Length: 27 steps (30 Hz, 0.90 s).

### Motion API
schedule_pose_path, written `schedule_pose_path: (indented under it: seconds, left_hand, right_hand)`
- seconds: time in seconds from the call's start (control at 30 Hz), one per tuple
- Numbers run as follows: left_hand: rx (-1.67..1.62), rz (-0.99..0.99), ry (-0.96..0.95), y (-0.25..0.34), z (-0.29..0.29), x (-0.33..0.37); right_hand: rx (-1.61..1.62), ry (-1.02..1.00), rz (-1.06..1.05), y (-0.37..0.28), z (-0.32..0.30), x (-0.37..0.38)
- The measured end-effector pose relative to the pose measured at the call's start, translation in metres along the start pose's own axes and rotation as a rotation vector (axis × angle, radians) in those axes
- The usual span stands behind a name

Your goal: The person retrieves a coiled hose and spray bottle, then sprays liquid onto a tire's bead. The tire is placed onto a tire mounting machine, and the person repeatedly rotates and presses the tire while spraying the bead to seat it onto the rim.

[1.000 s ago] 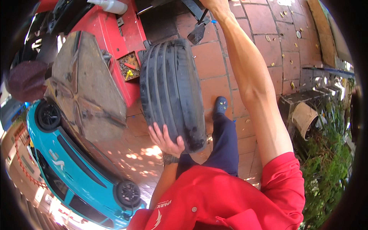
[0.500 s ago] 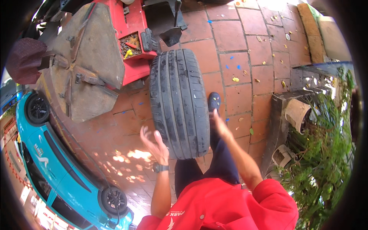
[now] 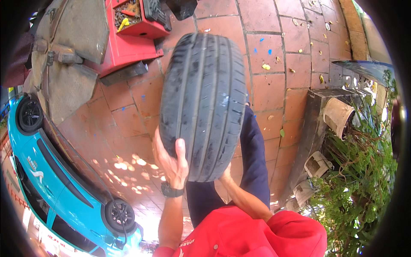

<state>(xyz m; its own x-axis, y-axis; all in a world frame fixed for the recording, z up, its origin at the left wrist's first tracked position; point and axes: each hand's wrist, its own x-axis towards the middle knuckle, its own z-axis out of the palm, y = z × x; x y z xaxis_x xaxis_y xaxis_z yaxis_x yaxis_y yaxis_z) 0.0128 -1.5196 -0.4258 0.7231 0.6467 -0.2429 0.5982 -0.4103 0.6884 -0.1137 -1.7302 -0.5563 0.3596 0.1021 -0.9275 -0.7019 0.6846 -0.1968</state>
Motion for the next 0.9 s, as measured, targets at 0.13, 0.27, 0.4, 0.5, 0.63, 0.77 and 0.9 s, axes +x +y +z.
schedule_pose_path:
  seconds: [0.13, 0.27, 0.4, 0.5, 0.63, 0.77, 0.9]
  left_hand:
    - [0.117, 0.258, -0.128, 0.03, 0.009, 0.035]
    - [0.274, 0.513, -0.325, 0.078, 0.029, 0.082]
    - [0.357, 0.838, -0.485, 0.12, 0.076, 0.1]
    - [0.501, 1.036, -0.737, 0.155, 0.124, 0.089]
    - [0.479, 1.21, -0.977, 0.206, 0.156, 0.069]
    - [-0.212, 0.921, -0.09, 0.185, 0.108, 0.035]
    - [-0.638, -0.322, 0.292, 0.066, 0.06, -0.021]
  right_hand:
    - [0.016, -0.003, 0.021, 0.032, 0.013, -0.006]
    - [0.004, -0.017, 0.046, 0.063, 0.044, -0.002]
    - [-0.074, -0.09, 0.109, 0.093, 0.088, 0.004]
    - [-0.303, -0.241, 0.168, 0.082, 0.106, -0.007]
    - [-0.984, -0.799, 0.119, -0.037, 0.056, -0.062]
    - [-1.578, -0.392, 0.329, -0.259, -0.021, -0.108]
    - [-1.613, 0.07, -0.263, -0.432, 0.027, -0.065]
